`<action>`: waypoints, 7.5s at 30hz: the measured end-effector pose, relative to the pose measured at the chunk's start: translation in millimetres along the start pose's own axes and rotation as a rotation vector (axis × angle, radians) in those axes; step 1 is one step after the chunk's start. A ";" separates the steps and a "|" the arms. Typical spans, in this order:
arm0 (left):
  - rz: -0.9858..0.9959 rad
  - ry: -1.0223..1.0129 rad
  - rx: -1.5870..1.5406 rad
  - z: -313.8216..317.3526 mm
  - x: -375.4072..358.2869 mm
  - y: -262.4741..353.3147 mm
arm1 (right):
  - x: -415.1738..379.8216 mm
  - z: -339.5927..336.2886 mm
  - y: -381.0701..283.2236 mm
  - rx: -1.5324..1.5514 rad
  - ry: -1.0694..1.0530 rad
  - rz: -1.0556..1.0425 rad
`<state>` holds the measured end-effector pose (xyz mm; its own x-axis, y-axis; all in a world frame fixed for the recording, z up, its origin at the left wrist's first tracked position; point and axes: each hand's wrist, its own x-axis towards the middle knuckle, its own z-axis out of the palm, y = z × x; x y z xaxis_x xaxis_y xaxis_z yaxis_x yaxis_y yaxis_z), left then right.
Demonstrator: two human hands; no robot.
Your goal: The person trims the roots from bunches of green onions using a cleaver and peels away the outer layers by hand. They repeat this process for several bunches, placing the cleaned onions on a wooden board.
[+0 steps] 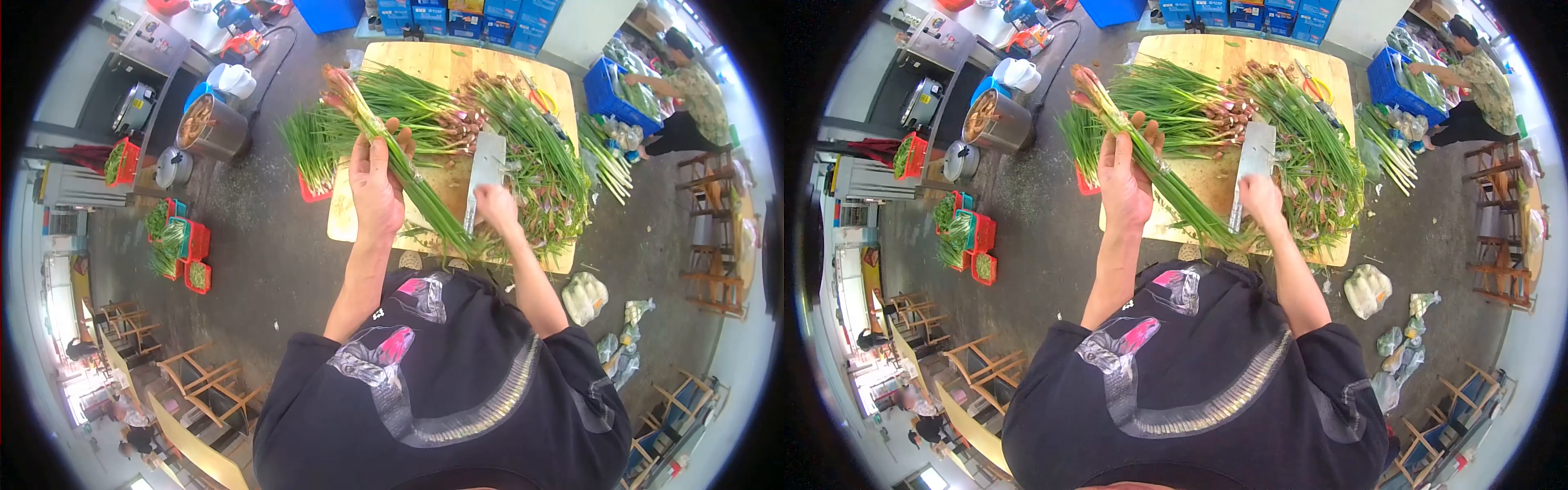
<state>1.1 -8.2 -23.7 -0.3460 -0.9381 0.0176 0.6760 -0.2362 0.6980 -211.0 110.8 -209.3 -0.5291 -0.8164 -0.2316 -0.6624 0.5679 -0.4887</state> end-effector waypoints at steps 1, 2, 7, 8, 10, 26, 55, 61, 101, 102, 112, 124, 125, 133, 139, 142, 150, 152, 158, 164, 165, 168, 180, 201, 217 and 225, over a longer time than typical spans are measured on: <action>-0.001 0.007 0.006 0.4 -0.8 -1.6 | -4.0 -16.0 -13.6 0.309 0.093 -0.033; 0.002 0.010 0.011 1.1 1.0 -3.7 | -8.1 -38.0 -37.5 0.617 0.190 -0.071; -0.014 0.010 -0.002 8.4 -0.6 -10.5 | -72.7 -129.4 -150.8 0.703 0.233 -0.641; -0.016 0.001 -0.016 9.5 -0.4 -10.7 | -75.3 -129.0 -157.0 0.607 0.296 -0.739; -0.018 -0.010 -0.043 10.3 -1.9 -9.7 | -78.2 -127.8 -159.4 0.461 0.343 -0.840; -0.152 -0.044 0.002 2.0 3.1 -14.6 | -77.5 -130.0 -148.6 0.169 0.180 -0.765; 0.014 -0.437 0.466 38.3 -8.0 -33.0 | -55.1 -163.3 -145.0 0.533 0.559 -0.600; -0.161 -0.437 0.253 42.8 -5.2 -16.4 | -51.8 -152.4 -141.2 1.091 0.293 -0.318; 0.100 -0.601 1.302 -7.0 14.2 -18.9 | -55.7 -81.9 -94.2 1.308 0.247 -0.155; 0.182 -0.602 1.318 -6.9 15.4 -19.9 | -51.8 -82.6 -93.7 1.200 0.282 -0.140; 0.096 -0.653 1.462 -19.0 47.3 10.0 | -42.8 -81.8 -48.6 0.461 0.476 -0.033; -0.466 -0.535 0.880 -25.8 35.5 -34.0 | -37.5 -83.3 -110.2 1.627 0.061 -0.056; -0.464 -0.528 0.842 -25.9 34.7 -37.0 | -38.0 -80.0 -115.5 1.651 0.103 -0.064; -0.314 -0.467 0.952 -28.7 36.9 -45.4 | -32.2 -81.1 -109.7 1.427 0.111 0.032; -0.090 -0.507 1.022 -31.9 53.5 -43.2 | -36.1 -91.0 -103.5 1.306 0.200 -0.063; -0.343 -0.514 0.937 -33.3 62.5 -23.3 | -34.2 -92.8 -89.2 1.209 0.261 -0.121; -0.424 -0.488 0.917 -31.2 69.7 0.9 | -25.0 -104.3 -64.2 1.230 0.289 -0.098; -0.371 -0.500 0.990 -22.8 62.0 -12.8 | -24.0 -98.5 -85.2 1.272 0.294 -0.110; -0.232 -0.522 1.110 -3.2 33.1 -43.1 | -13.6 -76.1 -117.9 1.526 0.306 -0.149; 0.063 -0.505 1.192 -17.6 46.4 -39.3 | -26.5 -93.5 -102.0 0.876 0.349 -0.095; 0.108 -0.518 1.246 -18.0 51.3 -35.1 | -28.8 -97.3 -100.9 0.794 0.343 -0.120; 0.087 -0.535 1.541 -20.3 66.4 -11.0 | -27.7 -93.6 -86.6 0.799 0.336 -0.160; -0.005 -0.611 1.355 -28.5 53.6 -61.1 | 5.8 -60.3 -125.7 1.894 0.082 0.050; -0.138 -0.794 1.221 -76.4 63.9 -50.1 | -3.6 -27.2 -136.6 1.718 0.081 0.199; 0.204 -1.079 1.754 -126.7 96.3 -36.4 | -47.3 37.5 -110.2 1.502 -0.091 0.416; -0.356 -0.848 1.482 -143.1 107.4 -30.0 | -49.0 53.9 -131.6 1.693 -0.013 0.379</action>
<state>36.8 -138.1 -145.3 -0.8760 -0.4002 -0.2693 -0.4514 0.4831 0.7502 -69.3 70.4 -179.0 -0.5010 -0.6802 -0.5351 0.7366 -0.0107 -0.6762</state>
